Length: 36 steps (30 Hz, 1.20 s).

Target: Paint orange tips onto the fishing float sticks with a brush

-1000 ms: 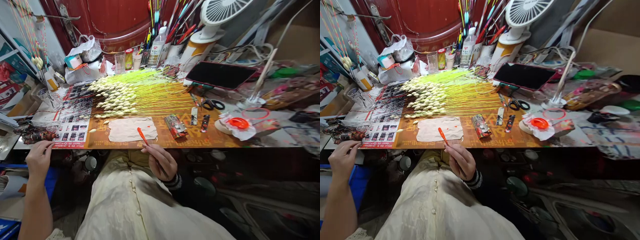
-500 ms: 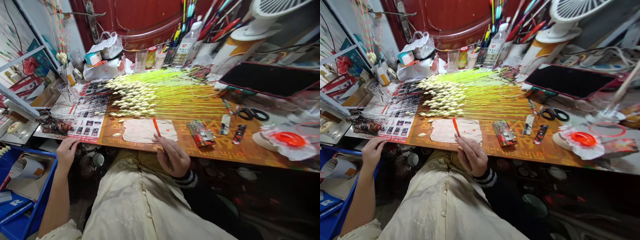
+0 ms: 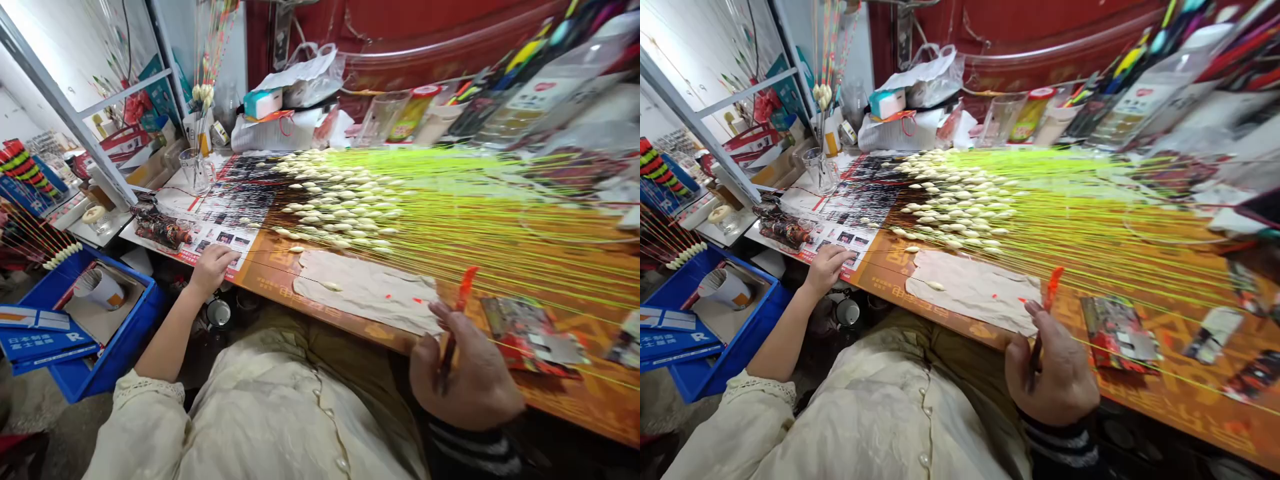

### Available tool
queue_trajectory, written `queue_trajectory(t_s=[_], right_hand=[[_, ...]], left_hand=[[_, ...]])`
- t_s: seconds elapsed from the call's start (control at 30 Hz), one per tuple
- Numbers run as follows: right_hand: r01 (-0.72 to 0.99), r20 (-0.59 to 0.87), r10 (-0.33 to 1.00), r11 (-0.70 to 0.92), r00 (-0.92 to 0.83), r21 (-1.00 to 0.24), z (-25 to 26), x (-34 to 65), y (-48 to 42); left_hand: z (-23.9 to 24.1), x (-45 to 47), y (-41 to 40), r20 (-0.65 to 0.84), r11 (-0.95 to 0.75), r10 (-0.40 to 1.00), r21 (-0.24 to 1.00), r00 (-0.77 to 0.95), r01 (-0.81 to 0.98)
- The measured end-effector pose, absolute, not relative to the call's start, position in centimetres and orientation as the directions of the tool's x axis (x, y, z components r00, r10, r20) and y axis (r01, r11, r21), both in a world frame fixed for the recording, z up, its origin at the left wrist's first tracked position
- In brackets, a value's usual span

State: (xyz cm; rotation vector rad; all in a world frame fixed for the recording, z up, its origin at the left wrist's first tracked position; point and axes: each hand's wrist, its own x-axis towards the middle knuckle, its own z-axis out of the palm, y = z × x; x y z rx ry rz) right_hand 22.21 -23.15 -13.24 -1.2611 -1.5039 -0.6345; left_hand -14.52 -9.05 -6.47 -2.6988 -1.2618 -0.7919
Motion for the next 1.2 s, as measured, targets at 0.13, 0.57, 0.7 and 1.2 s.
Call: queue_trajectory(t_s=[0.13,0.57,0.7,1.2], right_hand=[[0.939,0.923,0.375,0.28,0.084,-0.199,-13.3,22.1,-22.9],[0.948,0.903,0.414,0.229,0.113,-0.223,-13.1,21.7,-23.0],[0.942,0.903,0.415,0.248,0.109,-0.228,-13.2,21.7,-23.1],[0.903,0.825,0.534,0.238,0.187,-0.359,-11.5,21.2,-22.9]], left_hand=[[-6.7,-15.0,-8.5,0.463,-0.637,0.718,0.138,0.519,0.758],[-7.2,-15.8,-7.2,0.572,-0.692,0.633,0.114,0.523,0.713],[-7.6,-15.8,-7.0,0.596,-0.713,0.6,0.099,0.533,0.694],[-5.1,-15.5,-6.6,0.602,-0.764,0.506,-0.019,0.618,0.645]])
